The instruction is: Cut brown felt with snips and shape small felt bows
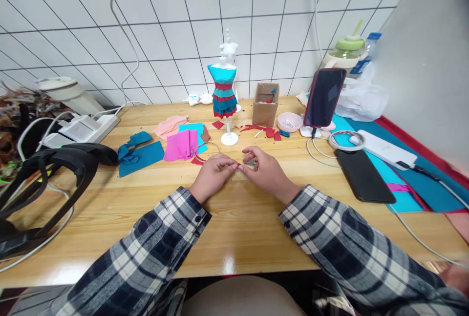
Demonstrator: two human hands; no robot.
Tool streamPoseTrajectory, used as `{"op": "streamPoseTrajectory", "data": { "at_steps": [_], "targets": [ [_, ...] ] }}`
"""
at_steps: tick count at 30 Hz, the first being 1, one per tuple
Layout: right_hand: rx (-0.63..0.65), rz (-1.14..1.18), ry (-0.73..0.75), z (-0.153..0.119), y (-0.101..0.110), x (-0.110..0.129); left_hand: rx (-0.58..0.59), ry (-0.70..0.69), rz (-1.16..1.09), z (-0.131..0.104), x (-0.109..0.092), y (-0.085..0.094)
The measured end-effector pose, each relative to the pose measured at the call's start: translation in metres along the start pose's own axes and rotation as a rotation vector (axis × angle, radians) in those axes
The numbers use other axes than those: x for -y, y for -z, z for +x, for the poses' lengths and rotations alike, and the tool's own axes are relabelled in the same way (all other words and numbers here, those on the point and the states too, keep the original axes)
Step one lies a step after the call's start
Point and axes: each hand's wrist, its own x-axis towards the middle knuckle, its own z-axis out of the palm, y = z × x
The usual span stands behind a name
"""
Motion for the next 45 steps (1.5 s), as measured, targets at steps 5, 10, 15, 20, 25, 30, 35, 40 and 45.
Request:
{"op": "streamPoseTrajectory", "data": {
  "at_steps": [5, 10, 15, 20, 25, 30, 35, 40, 45],
  "targets": [
    [0.083, 0.165, -0.136, 0.002, 0.0, 0.003, -0.034, 0.051, -0.089, -0.001, -0.003, 0.001],
    [0.089, 0.189, -0.18, 0.003, 0.001, 0.004, -0.025, 0.035, -0.05, -0.001, -0.004, 0.0],
    [0.123, 0.199, -0.22, 0.003, 0.002, 0.001, -0.043, 0.036, 0.017, -0.001, -0.007, 0.001],
    [0.151, 0.233, -0.245, 0.004, 0.003, 0.003, -0.037, 0.042, 0.03, -0.001, -0.011, 0.003],
    [0.16, 0.355, -0.27, 0.004, 0.003, 0.002, -0.014, 0.04, 0.003, -0.002, -0.012, 0.002],
    [0.157, 0.508, -0.387, 0.003, 0.002, 0.003, -0.006, 0.069, -0.019, -0.003, -0.012, 0.002],
    [0.169, 0.527, -0.387, 0.002, 0.001, 0.006, -0.014, 0.084, -0.051, -0.003, -0.01, 0.001],
    [0.171, 0.507, -0.333, 0.002, 0.001, 0.004, 0.014, 0.08, -0.079, -0.003, -0.01, 0.0],
    [0.153, 0.412, -0.26, 0.002, 0.002, 0.004, 0.016, 0.078, -0.083, -0.003, -0.009, 0.0]
  ]
}}
